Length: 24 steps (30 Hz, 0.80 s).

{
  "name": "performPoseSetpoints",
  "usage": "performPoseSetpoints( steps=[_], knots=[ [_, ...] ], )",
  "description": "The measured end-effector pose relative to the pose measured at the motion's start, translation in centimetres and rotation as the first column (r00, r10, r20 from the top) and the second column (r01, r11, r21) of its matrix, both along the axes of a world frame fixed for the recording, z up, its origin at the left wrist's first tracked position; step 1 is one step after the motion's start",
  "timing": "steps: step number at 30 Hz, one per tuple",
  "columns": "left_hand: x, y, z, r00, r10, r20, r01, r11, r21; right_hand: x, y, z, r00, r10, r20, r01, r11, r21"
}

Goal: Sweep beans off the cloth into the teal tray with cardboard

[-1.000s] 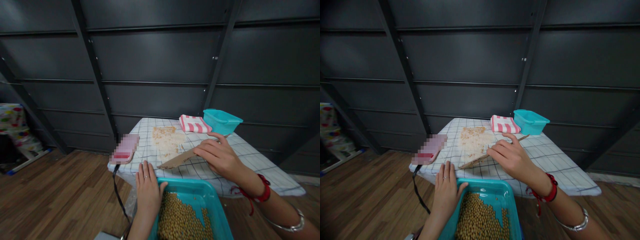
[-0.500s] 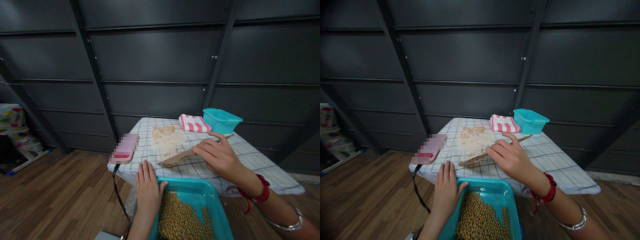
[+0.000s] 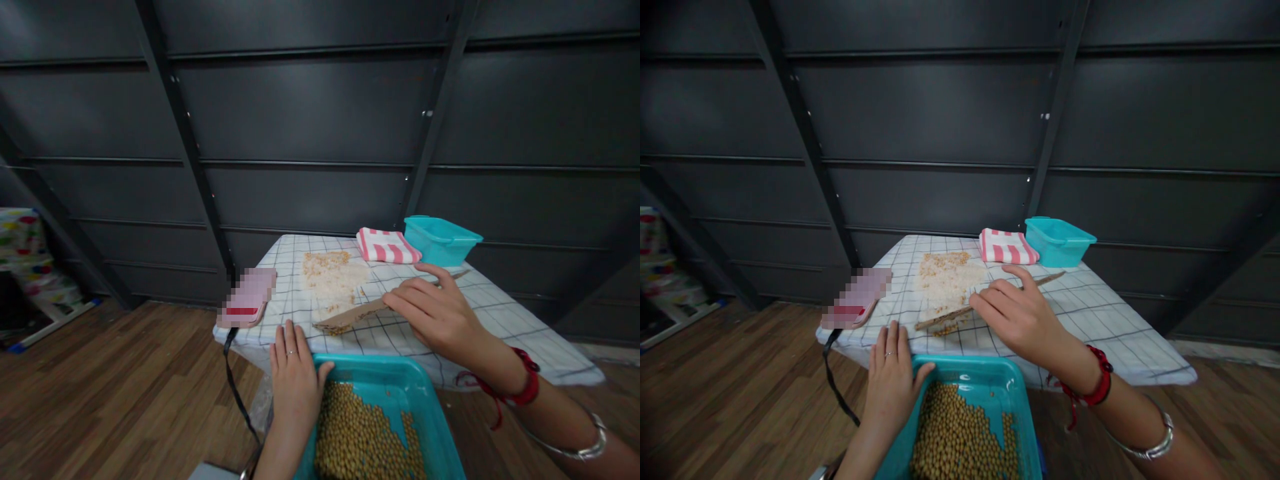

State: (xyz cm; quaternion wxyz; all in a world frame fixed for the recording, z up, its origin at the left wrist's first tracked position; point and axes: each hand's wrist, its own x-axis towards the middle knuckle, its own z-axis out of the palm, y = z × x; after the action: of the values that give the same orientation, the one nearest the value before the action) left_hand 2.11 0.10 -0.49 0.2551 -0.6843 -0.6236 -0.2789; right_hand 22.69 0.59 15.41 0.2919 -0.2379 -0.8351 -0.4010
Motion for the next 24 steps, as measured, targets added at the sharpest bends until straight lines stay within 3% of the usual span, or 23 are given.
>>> performPoseSetpoints(
  steps=[17, 24],
  knots=[
    [-0.1, 0.0, -0.1, 1.0, -0.006, 0.003, 0.006, 1.0, 0.024, 0.8, -1.6, 0.1, 1.0, -0.01, 0.027, 0.012, 0.996, -0.083],
    [0.0, 0.0, -0.2, 1.0, -0.025, 0.013, 0.024, 0.999, 0.026, 0.7, -1.4, 0.1, 0.999, -0.021, 0.029, 0.022, 1.0, -0.005]
  ],
)
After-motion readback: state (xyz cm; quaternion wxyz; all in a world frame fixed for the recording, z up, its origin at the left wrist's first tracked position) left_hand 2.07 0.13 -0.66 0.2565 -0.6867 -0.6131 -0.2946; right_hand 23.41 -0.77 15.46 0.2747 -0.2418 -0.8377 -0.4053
